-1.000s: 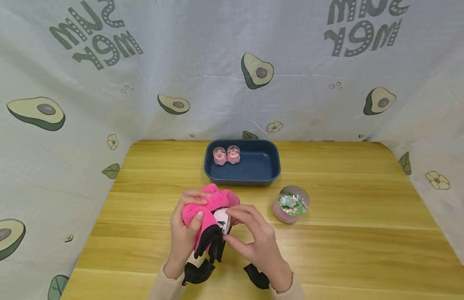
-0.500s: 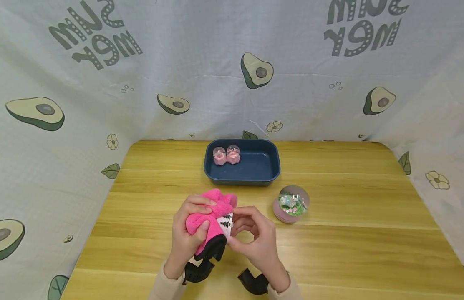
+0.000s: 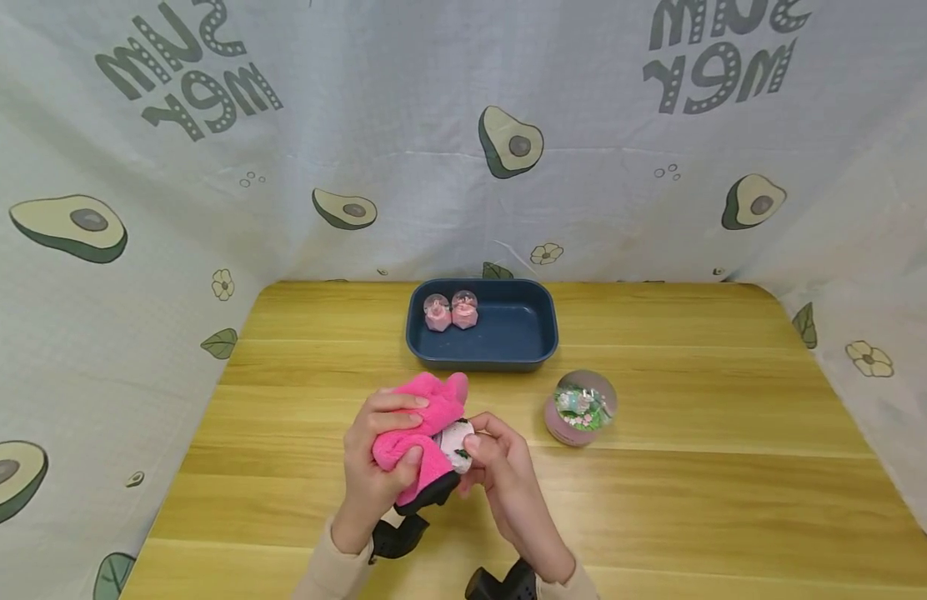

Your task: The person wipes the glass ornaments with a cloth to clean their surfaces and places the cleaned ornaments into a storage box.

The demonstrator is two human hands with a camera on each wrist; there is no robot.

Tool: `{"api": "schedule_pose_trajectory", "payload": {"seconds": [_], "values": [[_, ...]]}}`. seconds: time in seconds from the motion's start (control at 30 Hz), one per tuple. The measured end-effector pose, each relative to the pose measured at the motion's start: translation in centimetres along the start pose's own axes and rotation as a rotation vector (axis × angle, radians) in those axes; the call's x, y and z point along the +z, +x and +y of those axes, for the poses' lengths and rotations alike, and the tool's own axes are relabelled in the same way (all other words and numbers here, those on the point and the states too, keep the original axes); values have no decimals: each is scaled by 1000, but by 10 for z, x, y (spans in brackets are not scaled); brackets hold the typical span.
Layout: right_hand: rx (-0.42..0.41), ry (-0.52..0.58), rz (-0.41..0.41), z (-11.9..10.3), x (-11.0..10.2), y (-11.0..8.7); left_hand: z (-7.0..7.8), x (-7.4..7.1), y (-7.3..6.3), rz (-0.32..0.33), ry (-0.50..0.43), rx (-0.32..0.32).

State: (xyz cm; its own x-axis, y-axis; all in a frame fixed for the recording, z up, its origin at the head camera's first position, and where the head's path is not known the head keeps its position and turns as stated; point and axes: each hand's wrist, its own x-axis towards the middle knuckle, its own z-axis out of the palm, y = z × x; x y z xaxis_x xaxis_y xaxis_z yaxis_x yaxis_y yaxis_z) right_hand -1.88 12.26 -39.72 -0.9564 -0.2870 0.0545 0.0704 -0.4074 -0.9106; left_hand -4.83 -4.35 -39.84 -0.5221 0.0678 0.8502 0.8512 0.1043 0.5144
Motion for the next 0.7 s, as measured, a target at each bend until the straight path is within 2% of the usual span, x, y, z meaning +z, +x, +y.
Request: {"api": "schedule_pose_trajectory", "payload": {"seconds": [0.07, 0.17, 0.4, 0.5, 0.7], "values": [[31, 34, -28, 0, 0, 0, 0, 1, 0, 33, 12, -12], [34, 62, -55, 0, 0, -1, 0, 1, -1, 67, 22, -37], [8, 88, 2, 2, 2, -3, 0, -2, -4, 119, 11, -142], [3, 71, 14, 3, 1, -3, -1, -1, -5, 140, -5, -189], [-50, -14, -38, 4, -7, -5, -1, -2, -7, 145, -24, -230]]}}
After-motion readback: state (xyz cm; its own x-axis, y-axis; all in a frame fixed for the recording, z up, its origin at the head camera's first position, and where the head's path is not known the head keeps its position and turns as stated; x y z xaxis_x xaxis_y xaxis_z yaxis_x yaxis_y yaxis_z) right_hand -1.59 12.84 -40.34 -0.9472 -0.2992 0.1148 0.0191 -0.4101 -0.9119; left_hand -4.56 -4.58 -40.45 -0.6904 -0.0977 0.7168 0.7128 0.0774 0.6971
